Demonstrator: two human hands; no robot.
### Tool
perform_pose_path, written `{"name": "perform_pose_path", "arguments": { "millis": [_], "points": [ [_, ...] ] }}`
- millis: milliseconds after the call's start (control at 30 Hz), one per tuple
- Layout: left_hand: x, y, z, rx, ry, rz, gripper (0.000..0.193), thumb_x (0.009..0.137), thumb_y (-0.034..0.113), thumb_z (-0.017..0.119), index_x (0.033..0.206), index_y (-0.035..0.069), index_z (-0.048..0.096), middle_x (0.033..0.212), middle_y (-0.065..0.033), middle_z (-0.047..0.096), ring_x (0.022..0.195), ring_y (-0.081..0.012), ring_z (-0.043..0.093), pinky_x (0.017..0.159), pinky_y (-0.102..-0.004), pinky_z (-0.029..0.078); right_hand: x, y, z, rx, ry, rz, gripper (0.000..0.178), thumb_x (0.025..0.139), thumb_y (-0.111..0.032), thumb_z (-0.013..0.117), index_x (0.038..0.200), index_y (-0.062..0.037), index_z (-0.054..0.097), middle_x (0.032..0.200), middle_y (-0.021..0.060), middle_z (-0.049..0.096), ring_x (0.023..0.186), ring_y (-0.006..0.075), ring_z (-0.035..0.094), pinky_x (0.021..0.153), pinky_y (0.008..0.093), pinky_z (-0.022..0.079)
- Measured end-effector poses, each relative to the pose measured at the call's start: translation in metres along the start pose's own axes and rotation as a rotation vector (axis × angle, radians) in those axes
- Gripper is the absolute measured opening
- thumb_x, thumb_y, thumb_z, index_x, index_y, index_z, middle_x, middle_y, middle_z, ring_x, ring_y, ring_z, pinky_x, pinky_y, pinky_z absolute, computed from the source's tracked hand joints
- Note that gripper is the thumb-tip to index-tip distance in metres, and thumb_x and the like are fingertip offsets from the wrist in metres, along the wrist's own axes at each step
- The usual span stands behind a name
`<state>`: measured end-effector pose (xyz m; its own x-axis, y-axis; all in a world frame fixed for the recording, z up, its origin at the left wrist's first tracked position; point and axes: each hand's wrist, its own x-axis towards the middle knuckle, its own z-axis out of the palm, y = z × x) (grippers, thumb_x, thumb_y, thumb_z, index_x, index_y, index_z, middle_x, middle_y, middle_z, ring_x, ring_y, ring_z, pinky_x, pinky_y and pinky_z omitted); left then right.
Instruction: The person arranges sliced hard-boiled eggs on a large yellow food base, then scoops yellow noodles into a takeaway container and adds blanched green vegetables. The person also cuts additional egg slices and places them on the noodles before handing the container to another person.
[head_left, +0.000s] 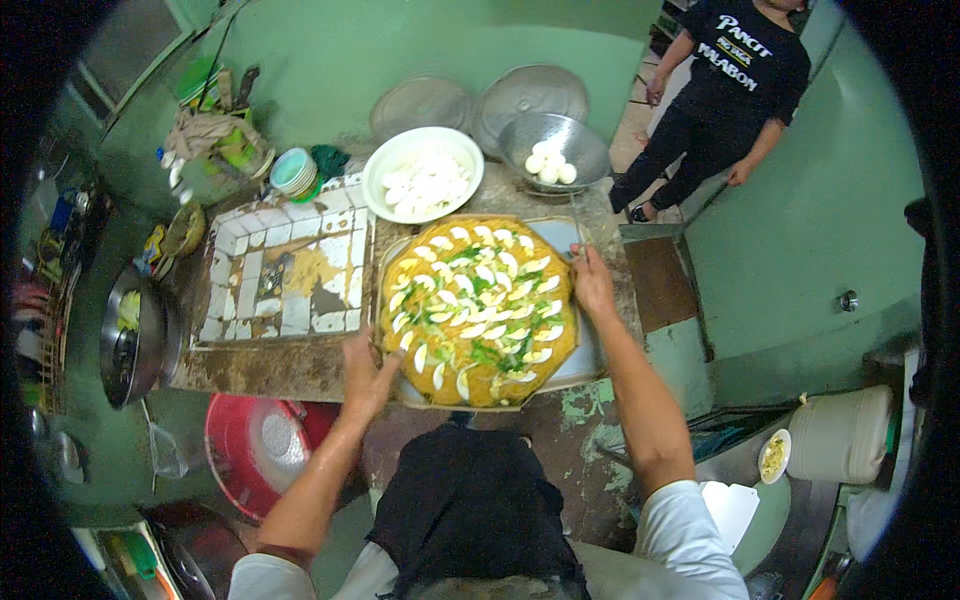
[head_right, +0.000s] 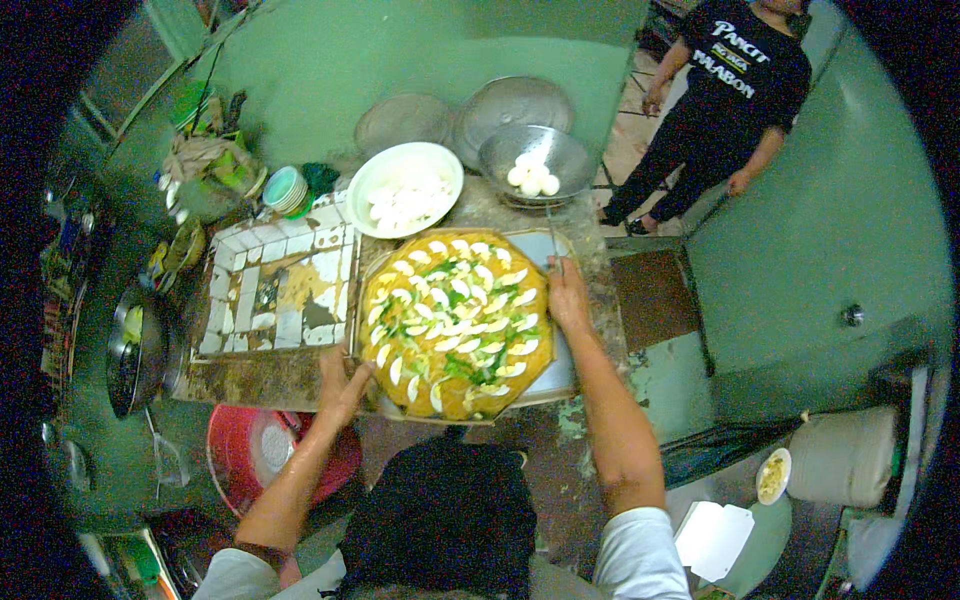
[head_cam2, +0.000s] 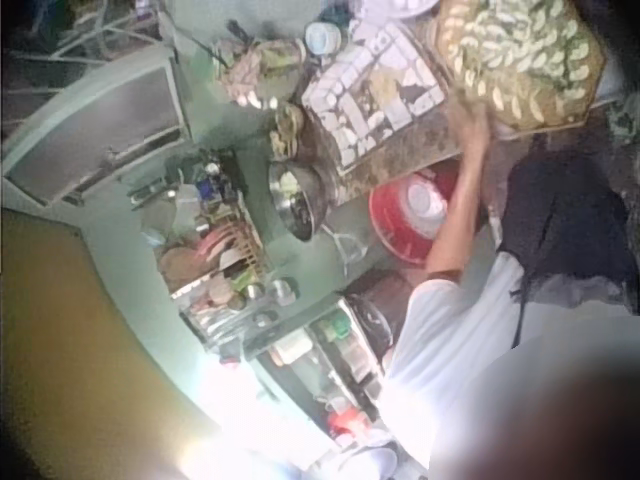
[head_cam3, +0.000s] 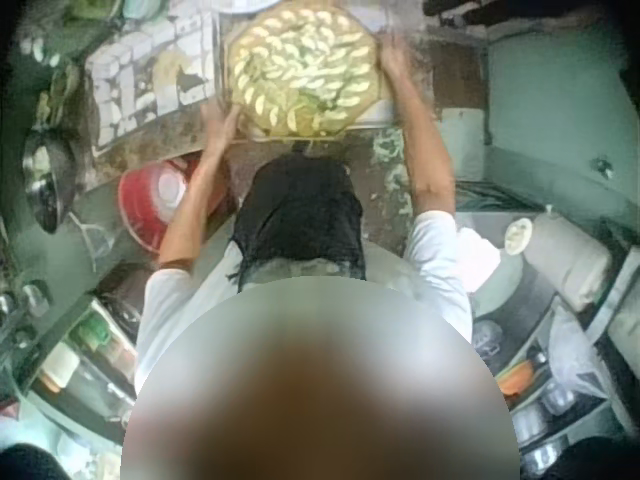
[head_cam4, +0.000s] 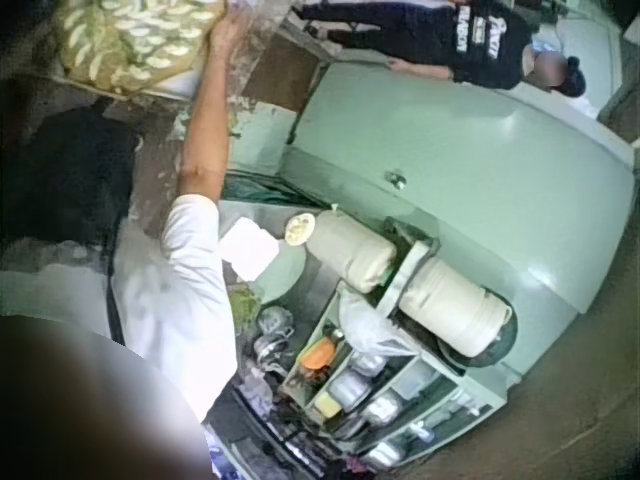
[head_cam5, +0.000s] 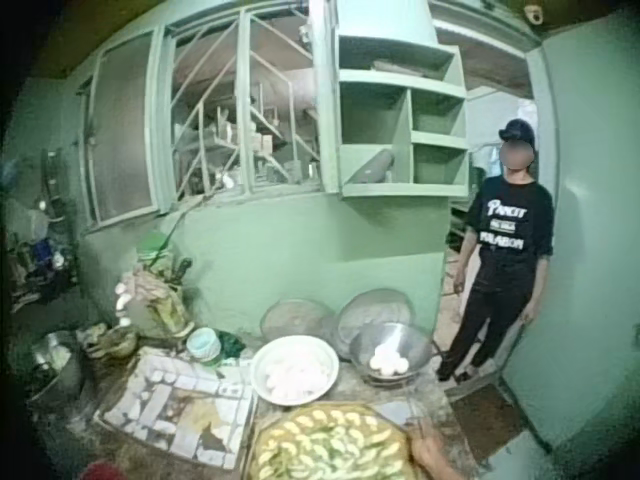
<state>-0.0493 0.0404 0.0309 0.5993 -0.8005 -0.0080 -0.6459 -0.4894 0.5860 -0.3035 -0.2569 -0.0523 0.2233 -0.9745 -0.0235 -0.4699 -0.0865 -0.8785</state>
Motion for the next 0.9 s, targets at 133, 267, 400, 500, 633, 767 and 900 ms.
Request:
{"name": "perform_pose_path", "arguments": {
  "millis": [133, 267, 400, 500, 633, 767, 900],
  "points": [
    [0.101, 0.065, -0.006, -0.141, -0.060, 0.569, 0.028, 0.082, 0.017, 0.064, 0.106, 0.004, 0.063, 0.100, -0.0180, 0.060, 0.097, -0.0330, 0.058, 0.087, -0.0412, 0.044, -0.033, 0.014, -0.015, 0.137, 0.247, -0.024, 0.039, 0.094, -0.028, 0.047, 0.124, -0.0029, 0.054, 0.118, 0.0221, 0.059, 0.102, 0.0361, 0.059, 0.089, 0.0407, 0.046],
    [0.244, 0.157, 0.065, -0.124, -0.181, 0.899, 0.023, 0.081, 0.013, 0.061, 0.098, 0.000, 0.065, 0.096, -0.0222, 0.062, 0.095, -0.0384, 0.058, 0.087, -0.0435, 0.045, -0.117, 0.027, -0.038, 0.603, 0.318, 0.211, 0.040, 0.097, -0.031, 0.051, 0.126, -0.0032, 0.053, 0.112, 0.0103, 0.062, 0.087, 0.0142, 0.061, 0.070, 0.0276, 0.050],
    [0.348, 0.230, 0.148, 0.124, -0.324, 0.836, 0.030, 0.074, 0.016, 0.066, 0.100, 0.001, 0.066, 0.101, -0.0217, 0.065, 0.096, -0.0367, 0.062, 0.085, -0.0445, 0.049, -0.218, 0.030, -0.053, 0.575, 0.414, 0.506, 0.034, 0.097, -0.026, 0.052, 0.124, -0.0048, 0.052, 0.109, 0.0053, 0.063, 0.083, 0.0133, 0.062, 0.066, 0.0265, 0.050],
    [0.375, 0.267, 0.199, 0.325, -0.500, 0.689, 0.032, 0.074, 0.018, 0.069, 0.102, 0.004, 0.068, 0.112, -0.0197, 0.065, 0.107, -0.0337, 0.062, 0.090, -0.0427, 0.049, -0.274, 0.031, -0.051, 0.539, 0.526, 0.672, 0.030, 0.098, -0.021, 0.048, 0.123, -0.0062, 0.051, 0.106, 0.0055, 0.065, 0.082, 0.0142, 0.063, 0.065, 0.0271, 0.051],
    [0.381, 0.288, 0.253, 0.561, -0.628, 0.526, 0.038, 0.072, 0.023, 0.072, 0.106, 0.006, 0.070, 0.116, -0.0173, 0.065, 0.108, -0.0306, 0.063, 0.089, -0.0420, 0.051, -0.317, 0.024, -0.028, 0.564, 0.662, 0.786, 0.031, 0.098, -0.018, 0.044, 0.126, -0.0048, 0.049, 0.107, 0.0086, 0.064, 0.081, 0.0161, 0.064, 0.064, 0.0287, 0.052],
    [0.391, 0.293, 0.293, 0.616, -0.656, 0.634, 0.037, 0.072, 0.021, 0.073, 0.104, 0.002, 0.069, 0.107, -0.0196, 0.068, 0.100, -0.0306, 0.067, 0.084, -0.0409, 0.054, -0.317, 0.013, -0.009, 0.619, 0.741, 0.747, 0.032, 0.099, -0.018, 0.043, 0.127, -0.0041, 0.049, 0.107, 0.0099, 0.064, 0.081, 0.0169, 0.064, 0.063, 0.0301, 0.052],
    [0.399, 0.287, 0.287, 0.548, -0.722, 0.576, 0.038, 0.072, 0.026, 0.076, 0.097, -0.001, 0.069, 0.092, -0.0205, 0.069, 0.082, -0.0309, 0.069, 0.071, -0.0405, 0.054, -0.295, -0.007, -0.007, 0.676, 0.720, 0.707, 0.032, 0.099, -0.021, 0.044, 0.126, -0.0047, 0.049, 0.097, 0.0077, 0.065, 0.068, 0.0125, 0.059, 0.053, 0.0255, 0.046]
  ]
}}
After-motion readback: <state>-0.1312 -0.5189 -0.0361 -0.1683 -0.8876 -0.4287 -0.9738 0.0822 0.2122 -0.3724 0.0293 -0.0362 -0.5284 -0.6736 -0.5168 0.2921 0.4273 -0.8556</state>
